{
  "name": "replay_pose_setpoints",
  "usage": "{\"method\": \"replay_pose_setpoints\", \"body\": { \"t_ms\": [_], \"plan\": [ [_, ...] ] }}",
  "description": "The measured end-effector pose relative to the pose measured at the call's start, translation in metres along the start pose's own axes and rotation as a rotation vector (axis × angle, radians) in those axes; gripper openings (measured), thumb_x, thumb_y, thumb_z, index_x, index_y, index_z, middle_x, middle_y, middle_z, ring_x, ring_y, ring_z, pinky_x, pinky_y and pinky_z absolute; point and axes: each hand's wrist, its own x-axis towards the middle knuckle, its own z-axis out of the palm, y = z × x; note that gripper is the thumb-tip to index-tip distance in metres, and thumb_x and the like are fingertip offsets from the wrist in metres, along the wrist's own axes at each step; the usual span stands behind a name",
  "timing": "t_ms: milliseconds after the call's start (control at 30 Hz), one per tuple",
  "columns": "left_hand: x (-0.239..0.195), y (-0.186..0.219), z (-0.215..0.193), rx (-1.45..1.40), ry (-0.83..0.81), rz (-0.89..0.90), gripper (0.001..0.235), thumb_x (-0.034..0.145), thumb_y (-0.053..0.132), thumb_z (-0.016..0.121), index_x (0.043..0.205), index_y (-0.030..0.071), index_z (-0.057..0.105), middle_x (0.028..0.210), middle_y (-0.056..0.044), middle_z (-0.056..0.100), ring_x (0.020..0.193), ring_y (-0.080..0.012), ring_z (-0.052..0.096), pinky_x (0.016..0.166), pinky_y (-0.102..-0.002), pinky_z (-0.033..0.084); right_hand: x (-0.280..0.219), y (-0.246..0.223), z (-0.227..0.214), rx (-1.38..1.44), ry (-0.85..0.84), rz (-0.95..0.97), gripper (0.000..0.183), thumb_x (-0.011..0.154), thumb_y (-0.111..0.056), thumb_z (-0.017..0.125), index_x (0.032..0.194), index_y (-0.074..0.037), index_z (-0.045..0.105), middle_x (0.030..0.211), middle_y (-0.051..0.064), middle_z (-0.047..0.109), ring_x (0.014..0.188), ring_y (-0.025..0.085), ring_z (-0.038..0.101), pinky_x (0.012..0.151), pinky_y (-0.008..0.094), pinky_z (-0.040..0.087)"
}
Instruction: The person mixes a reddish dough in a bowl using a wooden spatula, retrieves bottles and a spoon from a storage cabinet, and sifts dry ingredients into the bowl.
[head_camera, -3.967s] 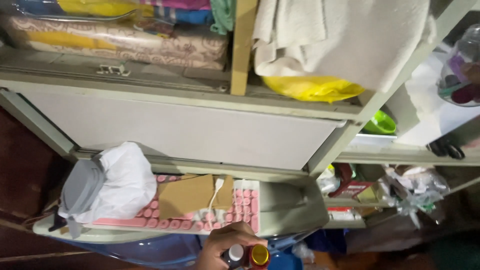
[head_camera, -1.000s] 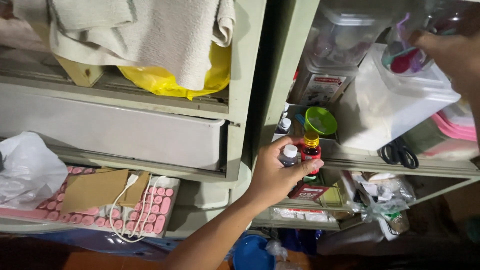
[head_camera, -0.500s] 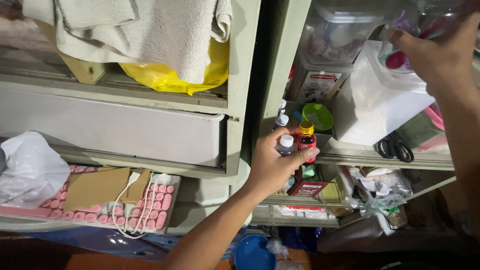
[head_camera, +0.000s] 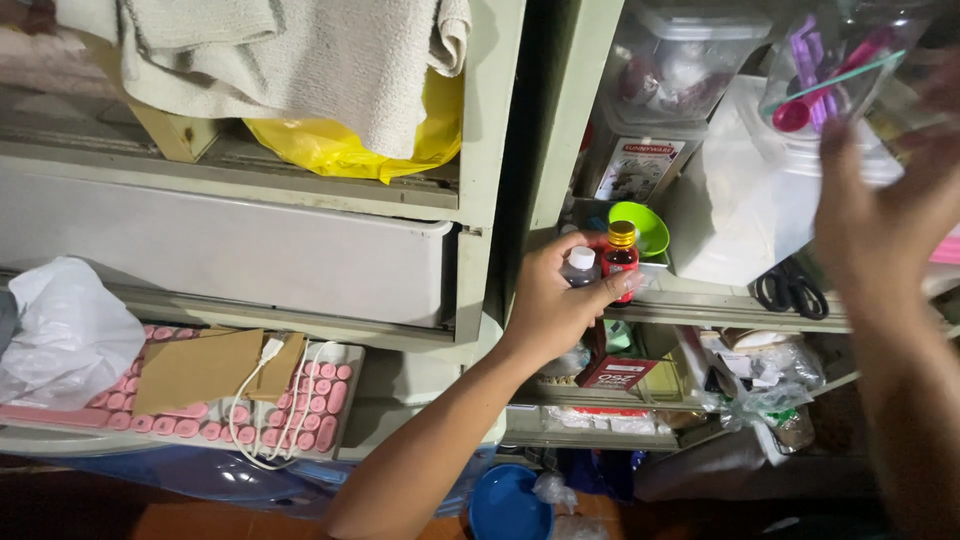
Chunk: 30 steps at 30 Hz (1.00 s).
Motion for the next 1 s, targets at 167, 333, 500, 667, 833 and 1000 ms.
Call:
{"method": "replay_pose_setpoints", "body": {
  "t_ms": [167,333,500,667,833,1000],
  "plan": [
    [0.01,-0.005,0.002,0.19,-0.008,0.241,0.038,0.089,0.026,0.094,0.121,0.01,0.084,0.12,-0.004,0.089,0.115,-0.0179,0.083,0.104,-0.032,0.061,-0.008,-0.074,0.01,0.363,-0.702,0.338,0.049,0.106,-0.021,0.073,0.151,-0.003,0.074,0.129,0.016,0.084,0.062,0.011,0.058,0.051,0.025,0.046],
    [0.016,0.003,0.007,0.116,-0.057,0.217,0.025,0.092,0.006,0.089,0.115,0.009,0.079,0.101,-0.005,0.086,0.082,-0.0134,0.076,0.074,-0.03,0.062,-0.002,-0.075,0.032,0.366,-0.734,0.48,0.03,0.107,-0.021,0.08,0.131,-0.003,0.086,0.106,0.008,0.088,0.086,0.012,0.073,0.072,0.027,0.056],
    [0.026,-0.01,0.019,0.196,0.147,0.338,0.027,0.079,0.015,0.093,0.104,0.019,0.082,0.086,-0.005,0.081,0.084,-0.024,0.079,0.077,-0.037,0.062,0.0,-0.076,0.044,0.324,-0.634,0.44,0.017,0.105,-0.014,0.084,0.119,-0.004,0.088,0.097,0.015,0.086,0.089,0.023,0.078,0.091,0.038,0.057],
    [0.004,-0.004,0.012,0.364,0.175,0.398,0.074,0.082,0.016,0.088,0.15,0.007,0.061,0.134,-0.033,0.078,0.12,-0.0594,0.076,0.094,-0.069,0.061,-0.002,-0.052,0.058,0.301,-0.577,0.405,0.011,0.112,-0.02,0.083,0.12,-0.013,0.087,0.1,0.007,0.086,0.095,0.015,0.079,0.091,0.032,0.056],
    [-0.035,-0.041,-0.004,0.206,0.118,0.423,0.052,0.101,0.034,0.081,0.134,0.002,0.056,0.112,-0.025,0.073,0.099,-0.0402,0.074,0.074,-0.05,0.064,-0.021,-0.026,0.085,0.317,-0.529,0.412,0.019,0.107,-0.019,0.086,0.124,-0.01,0.087,0.104,0.012,0.086,0.099,0.024,0.081,0.092,0.039,0.059],
    [-0.045,-0.058,-0.021,-0.05,0.035,0.163,0.033,0.12,0.037,0.058,0.115,0.004,0.058,0.089,-0.016,0.073,0.067,-0.018,0.068,0.052,-0.029,0.057,-0.04,-0.001,0.124,0.204,-0.542,0.407,0.022,0.101,-0.026,0.089,0.12,-0.015,0.089,0.102,0.009,0.086,0.101,0.029,0.083,0.09,0.041,0.06]
  ]
}}
